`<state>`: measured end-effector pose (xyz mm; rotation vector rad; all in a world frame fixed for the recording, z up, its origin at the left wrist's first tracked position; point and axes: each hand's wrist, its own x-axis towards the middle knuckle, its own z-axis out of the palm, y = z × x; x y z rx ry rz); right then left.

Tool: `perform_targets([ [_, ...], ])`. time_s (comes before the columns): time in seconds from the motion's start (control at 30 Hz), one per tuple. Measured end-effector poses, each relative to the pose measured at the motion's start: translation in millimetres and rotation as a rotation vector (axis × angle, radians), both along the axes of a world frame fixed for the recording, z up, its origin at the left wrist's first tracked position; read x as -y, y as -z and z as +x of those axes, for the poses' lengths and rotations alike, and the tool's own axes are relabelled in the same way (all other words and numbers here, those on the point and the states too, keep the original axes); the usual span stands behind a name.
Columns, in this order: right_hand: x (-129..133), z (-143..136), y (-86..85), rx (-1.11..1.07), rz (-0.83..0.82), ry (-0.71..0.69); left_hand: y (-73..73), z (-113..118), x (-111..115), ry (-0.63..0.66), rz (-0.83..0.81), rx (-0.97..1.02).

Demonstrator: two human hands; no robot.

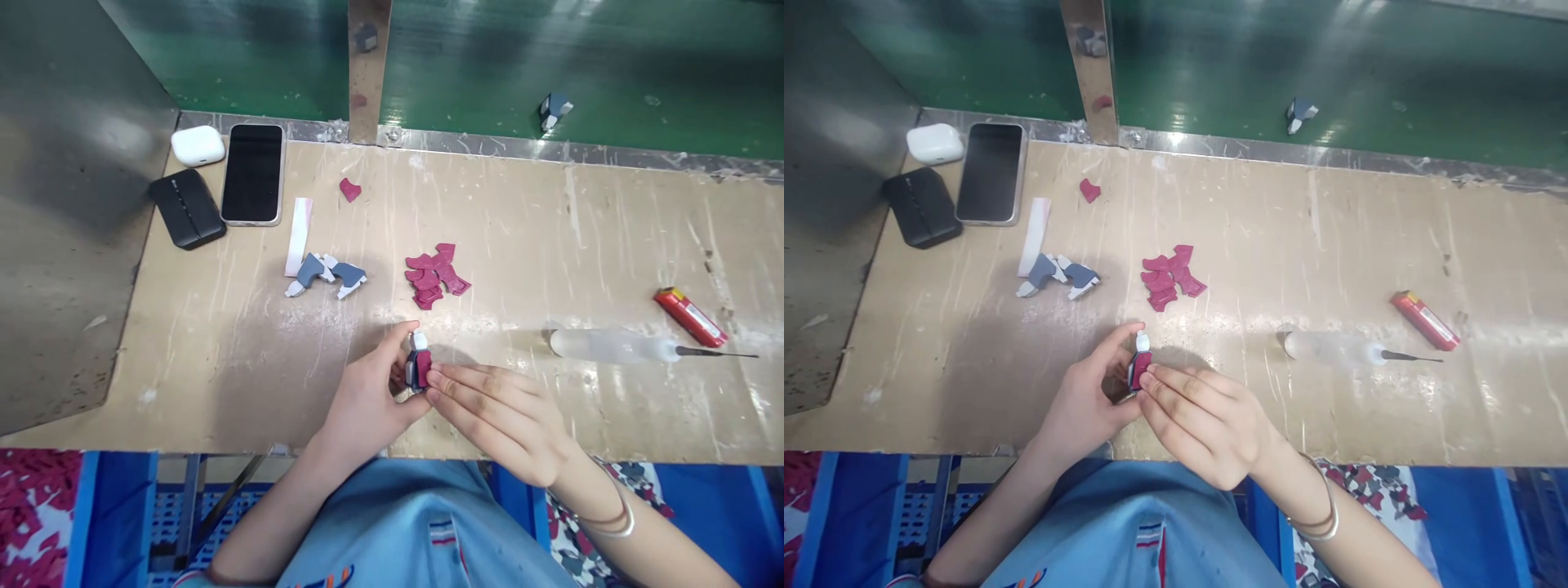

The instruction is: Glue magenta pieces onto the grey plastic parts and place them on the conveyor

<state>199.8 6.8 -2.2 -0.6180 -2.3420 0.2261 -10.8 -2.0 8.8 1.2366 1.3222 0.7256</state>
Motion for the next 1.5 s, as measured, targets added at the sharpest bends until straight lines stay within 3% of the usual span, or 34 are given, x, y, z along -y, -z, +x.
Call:
perform_targets([
  [0.23, -7.9, -9.8, -6.3, -0.004, -0.105, -0.021, 2.0, -1.1, 3.9, -0.010, -0.004, 0.021],
  [0.37, -7.3, -14.5, -11.7, -0.067, -0.182, 0.027, -1.8, -6.2, 6.5, -0.015, 0.009, 0.172],
  [0.53, -0.3, -23.2, -15.0, -0.285, -0.447, 0.060, -4.6, -10.4, 6.0, -0.039, -0.076, 0.386],
  [0.67, 10.5, -29.1, -5.6, -0.523, -0.682, 0.200, -2.1, -11.2, 5.5, -0.113, -0.097, 0.426],
  [0.77, 15.1, -32.3, 0.5, -0.551, -0.693, 0.284, -1.5, -13.8, 5.1, -0.129, -0.105, 0.424],
  [1.07, 11.0, -37.5, 1.9, -0.508, -0.577, 0.328, -1.0, -17.2, 0.1, -0.032, -0.096, 0.383],
  [1.17, 11.4, -36.9, 5.6, -0.509, -0.584, 0.318, -1.3, -12.9, 3.0, -0.094, 0.006, 0.286],
  [1.27, 11.0, -33.5, 4.3, -0.520, -0.635, 0.278, -5.4, -10.2, 9.9, -0.112, 0.333, 0.090],
  [1.37, 10.3, -28.4, -2.5, -0.508, -0.709, 0.241, -11.8, -9.9, 15.7, -0.042, 0.587, -0.073],
  [1.5, 13.2, -28.5, -8.0, -0.586, -0.750, 0.264, -15.4, -9.1, 16.7, -0.114, 0.448, 0.033],
])
